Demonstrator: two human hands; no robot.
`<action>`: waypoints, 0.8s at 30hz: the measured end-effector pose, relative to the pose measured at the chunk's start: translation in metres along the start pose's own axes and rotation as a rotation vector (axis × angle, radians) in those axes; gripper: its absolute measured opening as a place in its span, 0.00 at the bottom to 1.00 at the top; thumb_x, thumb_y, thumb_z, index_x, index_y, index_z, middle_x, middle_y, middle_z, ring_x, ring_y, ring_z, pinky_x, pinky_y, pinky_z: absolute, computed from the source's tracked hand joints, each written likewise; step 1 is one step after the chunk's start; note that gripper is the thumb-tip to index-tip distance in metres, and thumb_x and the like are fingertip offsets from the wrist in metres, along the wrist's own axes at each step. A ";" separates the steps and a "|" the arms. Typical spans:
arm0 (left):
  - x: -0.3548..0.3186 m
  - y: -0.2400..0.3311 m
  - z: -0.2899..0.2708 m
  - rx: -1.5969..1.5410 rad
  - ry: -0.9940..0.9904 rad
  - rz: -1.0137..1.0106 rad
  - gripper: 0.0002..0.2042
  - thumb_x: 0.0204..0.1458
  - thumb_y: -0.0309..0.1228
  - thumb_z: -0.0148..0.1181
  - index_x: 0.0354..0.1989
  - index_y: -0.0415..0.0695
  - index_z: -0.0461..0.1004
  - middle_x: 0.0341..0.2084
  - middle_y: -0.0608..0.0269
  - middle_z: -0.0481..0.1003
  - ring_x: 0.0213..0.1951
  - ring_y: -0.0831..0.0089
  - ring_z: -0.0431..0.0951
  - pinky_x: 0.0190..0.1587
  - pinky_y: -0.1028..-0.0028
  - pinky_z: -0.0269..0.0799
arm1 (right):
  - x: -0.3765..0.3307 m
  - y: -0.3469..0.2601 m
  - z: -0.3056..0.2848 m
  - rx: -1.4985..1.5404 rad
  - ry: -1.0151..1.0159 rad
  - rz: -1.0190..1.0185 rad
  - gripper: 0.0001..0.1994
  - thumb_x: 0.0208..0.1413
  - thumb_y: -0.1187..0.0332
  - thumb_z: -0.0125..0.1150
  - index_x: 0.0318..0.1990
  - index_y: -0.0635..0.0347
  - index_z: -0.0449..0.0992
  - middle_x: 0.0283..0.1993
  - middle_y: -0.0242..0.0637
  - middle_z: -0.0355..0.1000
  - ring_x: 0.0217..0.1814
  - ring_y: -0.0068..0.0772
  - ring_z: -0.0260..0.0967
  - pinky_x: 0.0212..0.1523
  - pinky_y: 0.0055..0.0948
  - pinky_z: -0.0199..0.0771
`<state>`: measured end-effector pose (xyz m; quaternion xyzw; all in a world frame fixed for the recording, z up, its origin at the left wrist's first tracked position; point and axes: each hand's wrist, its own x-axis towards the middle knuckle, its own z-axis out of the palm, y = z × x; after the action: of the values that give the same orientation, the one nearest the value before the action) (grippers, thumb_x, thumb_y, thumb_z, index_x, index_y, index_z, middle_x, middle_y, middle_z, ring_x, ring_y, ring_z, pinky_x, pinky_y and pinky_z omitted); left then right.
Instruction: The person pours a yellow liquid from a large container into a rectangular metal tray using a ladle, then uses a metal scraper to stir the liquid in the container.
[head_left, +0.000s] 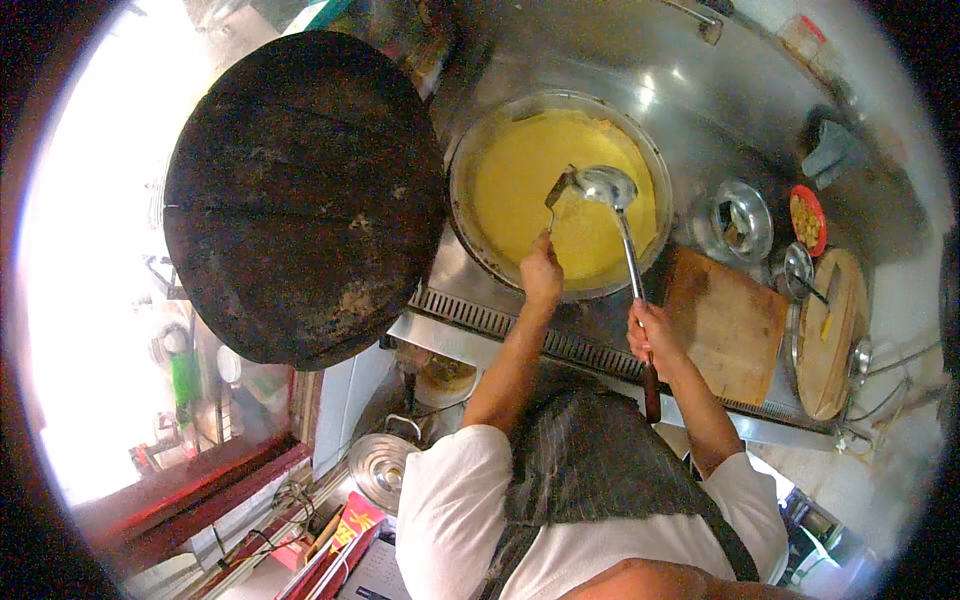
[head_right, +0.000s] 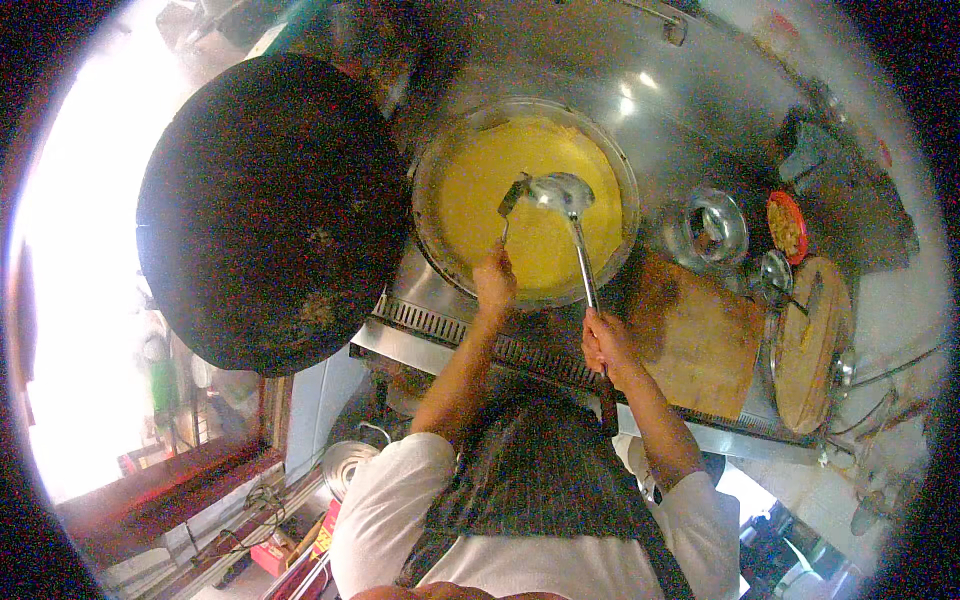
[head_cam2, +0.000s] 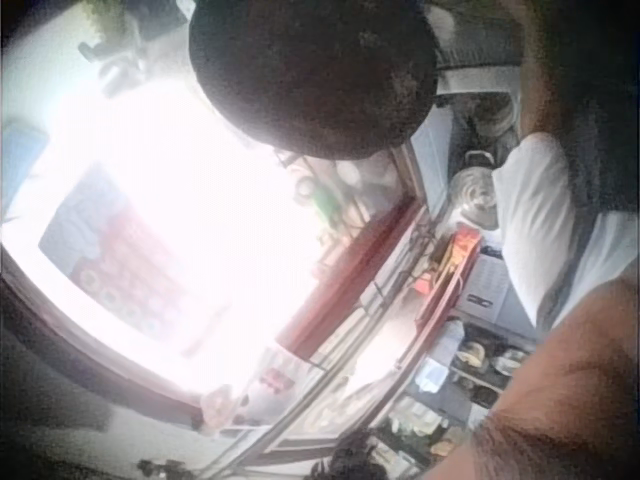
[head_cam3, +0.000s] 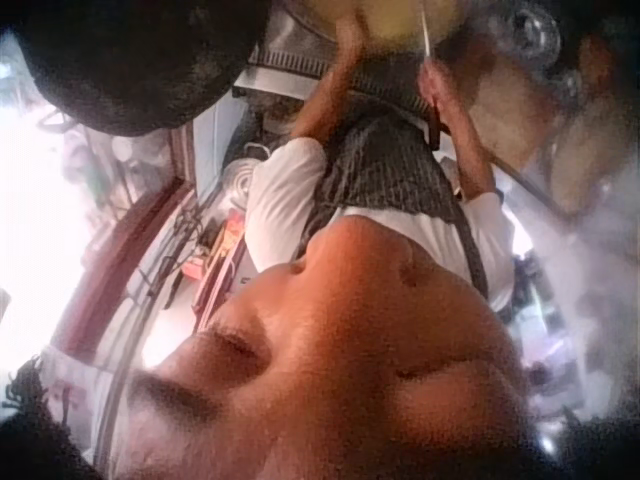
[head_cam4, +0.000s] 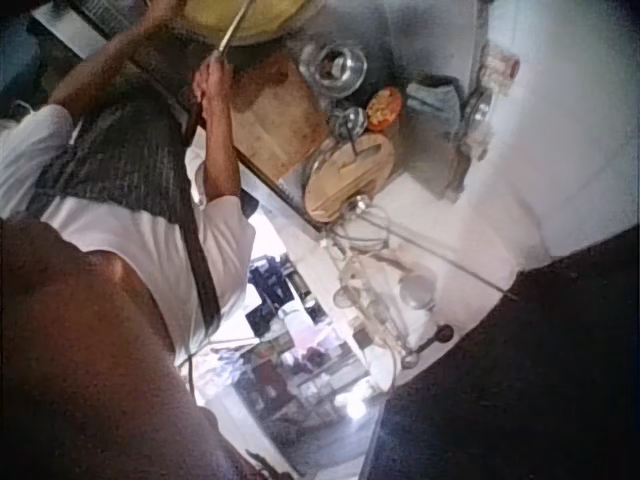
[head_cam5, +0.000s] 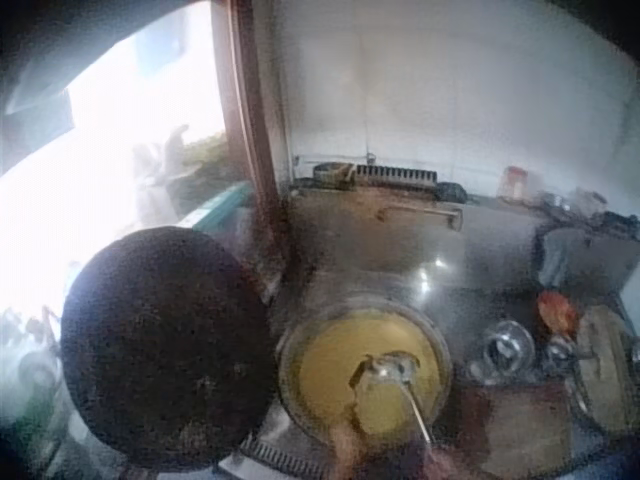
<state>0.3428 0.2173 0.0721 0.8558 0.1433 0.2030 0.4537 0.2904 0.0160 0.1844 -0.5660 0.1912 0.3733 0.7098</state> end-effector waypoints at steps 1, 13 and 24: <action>0.001 -0.001 -0.004 -0.052 -0.031 -0.006 0.13 0.42 0.16 0.46 0.38 0.37 0.70 0.19 0.46 0.66 0.23 0.53 0.69 0.24 0.65 0.64 | -0.002 0.001 -0.003 -0.009 -0.003 0.007 0.18 0.57 0.52 0.44 0.21 0.53 0.58 0.10 0.23 0.48 0.07 0.15 0.44 0.06 0.19 0.47; 0.035 0.006 -0.039 0.140 -0.211 0.048 0.15 0.43 0.19 0.49 0.41 0.40 0.70 0.19 0.46 0.68 0.23 0.51 0.71 0.25 0.63 0.66 | 0.039 0.051 -0.081 -0.897 0.223 -0.478 0.16 0.53 0.54 0.53 0.26 0.57 0.64 0.16 0.27 0.58 0.17 0.21 0.53 0.18 0.26 0.55; 0.057 0.046 -0.078 0.162 -0.414 0.143 0.18 0.41 0.19 0.46 0.43 0.43 0.70 0.24 0.45 0.71 0.27 0.49 0.73 0.28 0.59 0.67 | 0.013 -0.003 -0.056 -1.363 0.442 -0.320 0.19 0.51 0.53 0.53 0.30 0.63 0.68 0.21 0.49 0.68 0.25 0.49 0.67 0.27 0.41 0.63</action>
<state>0.3580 0.2724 0.1624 0.9208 0.0021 0.0423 0.3876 0.3093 -0.0336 0.1612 -0.9648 -0.0298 0.1782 0.1909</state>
